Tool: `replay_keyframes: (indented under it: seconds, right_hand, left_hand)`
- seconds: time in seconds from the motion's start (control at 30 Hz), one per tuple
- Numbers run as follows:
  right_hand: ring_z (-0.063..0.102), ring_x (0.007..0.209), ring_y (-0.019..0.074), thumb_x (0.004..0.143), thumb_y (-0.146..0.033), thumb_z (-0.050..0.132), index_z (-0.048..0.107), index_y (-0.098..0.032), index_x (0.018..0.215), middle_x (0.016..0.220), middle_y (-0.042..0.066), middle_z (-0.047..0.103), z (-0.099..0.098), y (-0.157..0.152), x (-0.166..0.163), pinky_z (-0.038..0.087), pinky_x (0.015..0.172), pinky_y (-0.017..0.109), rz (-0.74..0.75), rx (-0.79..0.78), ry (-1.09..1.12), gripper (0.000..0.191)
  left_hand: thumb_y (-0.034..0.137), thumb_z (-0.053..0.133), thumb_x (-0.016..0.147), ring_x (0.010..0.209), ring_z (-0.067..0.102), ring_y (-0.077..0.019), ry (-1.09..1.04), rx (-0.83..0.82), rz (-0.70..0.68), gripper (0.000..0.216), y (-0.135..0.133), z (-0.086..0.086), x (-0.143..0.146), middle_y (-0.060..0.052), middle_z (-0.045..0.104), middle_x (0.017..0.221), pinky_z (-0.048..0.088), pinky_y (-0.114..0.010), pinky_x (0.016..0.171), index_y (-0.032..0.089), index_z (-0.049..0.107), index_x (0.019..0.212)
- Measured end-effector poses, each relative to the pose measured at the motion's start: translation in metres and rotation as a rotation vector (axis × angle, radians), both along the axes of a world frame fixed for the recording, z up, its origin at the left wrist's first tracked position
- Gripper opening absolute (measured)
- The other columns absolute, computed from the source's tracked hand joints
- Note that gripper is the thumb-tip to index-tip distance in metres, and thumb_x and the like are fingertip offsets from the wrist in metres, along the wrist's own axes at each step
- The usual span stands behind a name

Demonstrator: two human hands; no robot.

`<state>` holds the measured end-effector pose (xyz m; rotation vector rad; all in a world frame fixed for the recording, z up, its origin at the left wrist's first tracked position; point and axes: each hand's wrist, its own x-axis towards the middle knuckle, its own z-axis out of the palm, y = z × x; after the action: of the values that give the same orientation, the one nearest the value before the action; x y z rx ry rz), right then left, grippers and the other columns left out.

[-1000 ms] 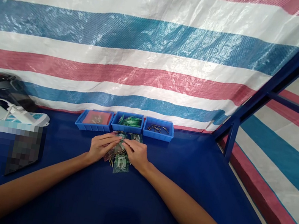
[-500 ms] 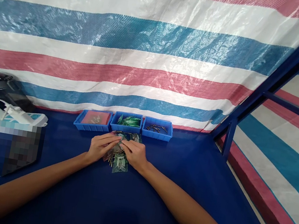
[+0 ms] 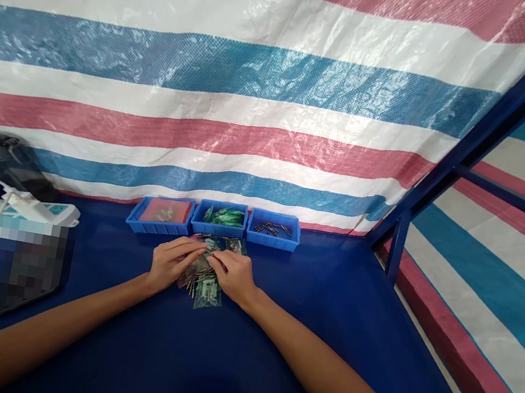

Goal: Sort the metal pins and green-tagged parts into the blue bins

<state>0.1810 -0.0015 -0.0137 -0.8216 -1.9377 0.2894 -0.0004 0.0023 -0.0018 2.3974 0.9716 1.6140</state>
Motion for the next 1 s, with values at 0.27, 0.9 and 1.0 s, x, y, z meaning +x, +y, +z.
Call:
replay_keyframes:
  seconds: [0.27,0.9,1.0]
  right_hand:
    - [0.054,0.053,0.0113,0.094,-0.027,0.041,0.061,-0.017,0.071,0.060,0.002,0.061,0.0020,-0.0021,-0.0003,0.041,0.054,0.023,0.022,0.023,-0.114,0.032]
    - [0.050,0.050,0.0096,0.095,-0.026,0.039,0.054,-0.018,0.065,0.056,0.000,0.055,0.0033,-0.0030,0.0013,0.036,0.052,0.021,0.023,0.001,-0.104,0.034]
    - [0.048,0.049,0.0095,0.094,-0.025,0.039,0.053,-0.018,0.064,0.055,0.000,0.053,0.0034,-0.0031,0.0011,0.035,0.052,0.022,0.028,0.023,-0.101,0.034]
  left_hand:
    - [0.018,0.063,0.082,0.074,0.065,-0.0133,-0.024,0.029,0.010,0.014,-0.0022,0.0036,0.0015,-0.004,0.070,0.083,0.053,-0.024,0.068,0.018,0.071,0.094]
    - [0.016,0.060,0.083,0.079,0.064,-0.0136,-0.006,-0.014,-0.067,0.023,0.0041,-0.0028,0.0008,-0.005,0.070,0.091,0.053,-0.024,0.070,0.020,0.068,0.105]
    - [0.015,0.061,0.082,0.077,0.064,-0.0132,0.008,-0.006,-0.062,0.026,0.0044,-0.0025,0.0016,-0.005,0.070,0.090,0.053,-0.023,0.070,0.020,0.067,0.107]
